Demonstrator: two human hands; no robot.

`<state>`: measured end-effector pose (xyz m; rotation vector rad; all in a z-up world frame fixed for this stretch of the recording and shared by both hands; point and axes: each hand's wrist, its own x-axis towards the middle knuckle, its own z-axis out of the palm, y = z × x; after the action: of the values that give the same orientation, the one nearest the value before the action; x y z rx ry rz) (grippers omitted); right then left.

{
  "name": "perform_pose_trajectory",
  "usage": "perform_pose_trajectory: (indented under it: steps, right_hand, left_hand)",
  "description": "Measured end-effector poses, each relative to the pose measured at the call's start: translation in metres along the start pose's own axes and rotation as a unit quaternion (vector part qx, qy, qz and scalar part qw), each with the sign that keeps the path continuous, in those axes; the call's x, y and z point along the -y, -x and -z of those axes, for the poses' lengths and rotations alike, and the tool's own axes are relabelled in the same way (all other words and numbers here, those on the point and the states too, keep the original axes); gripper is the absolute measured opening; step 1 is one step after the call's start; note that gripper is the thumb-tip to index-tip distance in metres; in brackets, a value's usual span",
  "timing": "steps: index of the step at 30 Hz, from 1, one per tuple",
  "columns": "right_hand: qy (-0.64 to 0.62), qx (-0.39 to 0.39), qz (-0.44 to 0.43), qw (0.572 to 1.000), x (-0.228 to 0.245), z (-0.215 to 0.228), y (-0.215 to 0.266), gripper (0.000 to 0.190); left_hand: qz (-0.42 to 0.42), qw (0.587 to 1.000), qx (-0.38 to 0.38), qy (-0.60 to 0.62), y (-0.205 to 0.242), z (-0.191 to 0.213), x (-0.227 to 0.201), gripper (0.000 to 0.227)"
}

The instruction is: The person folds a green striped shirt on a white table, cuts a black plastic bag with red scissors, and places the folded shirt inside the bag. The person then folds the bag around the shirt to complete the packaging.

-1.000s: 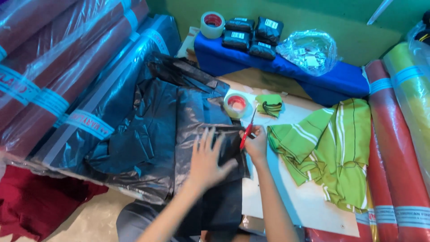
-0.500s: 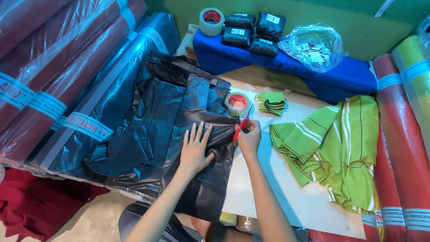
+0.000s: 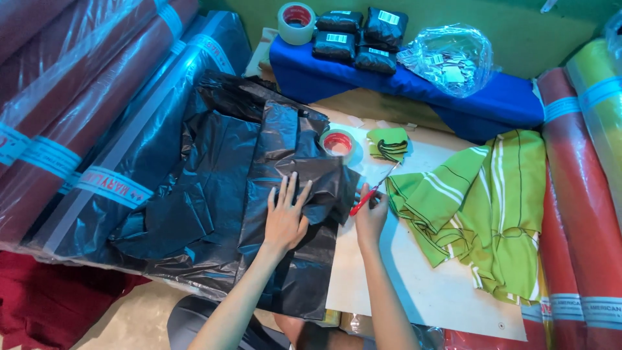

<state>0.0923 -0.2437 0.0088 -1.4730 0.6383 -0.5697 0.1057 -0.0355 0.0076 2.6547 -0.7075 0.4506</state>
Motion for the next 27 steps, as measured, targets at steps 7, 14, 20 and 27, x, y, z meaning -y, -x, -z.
perform_pose_trajectory:
  steps: [7, 14, 20, 27]
  right_hand:
    - [-0.029, 0.016, 0.022, 0.999, -0.016, 0.0, 0.009, 0.038]
    - [0.047, 0.052, -0.019, 0.997, -0.021, 0.005, 0.001, 0.046]
    - [-0.003, 0.059, -0.029, 0.998, -0.027, 0.006, -0.015, 0.041]
    - [-0.009, 0.089, -0.061, 0.994, -0.04, 0.012, -0.031, 0.027]
  left_hand:
    - [-0.017, 0.995, -0.069, -0.07, 0.007, -0.014, -0.002, 0.063]
    - [-0.044, 0.988, -0.147, 0.027, 0.011, -0.001, -0.005, 0.056]
    - [-0.06, 0.977, -0.196, 0.065, 0.009, 0.016, -0.012, 0.056]
    - [-0.147, 0.98, -0.137, -0.002, 0.004, 0.019, -0.018, 0.055]
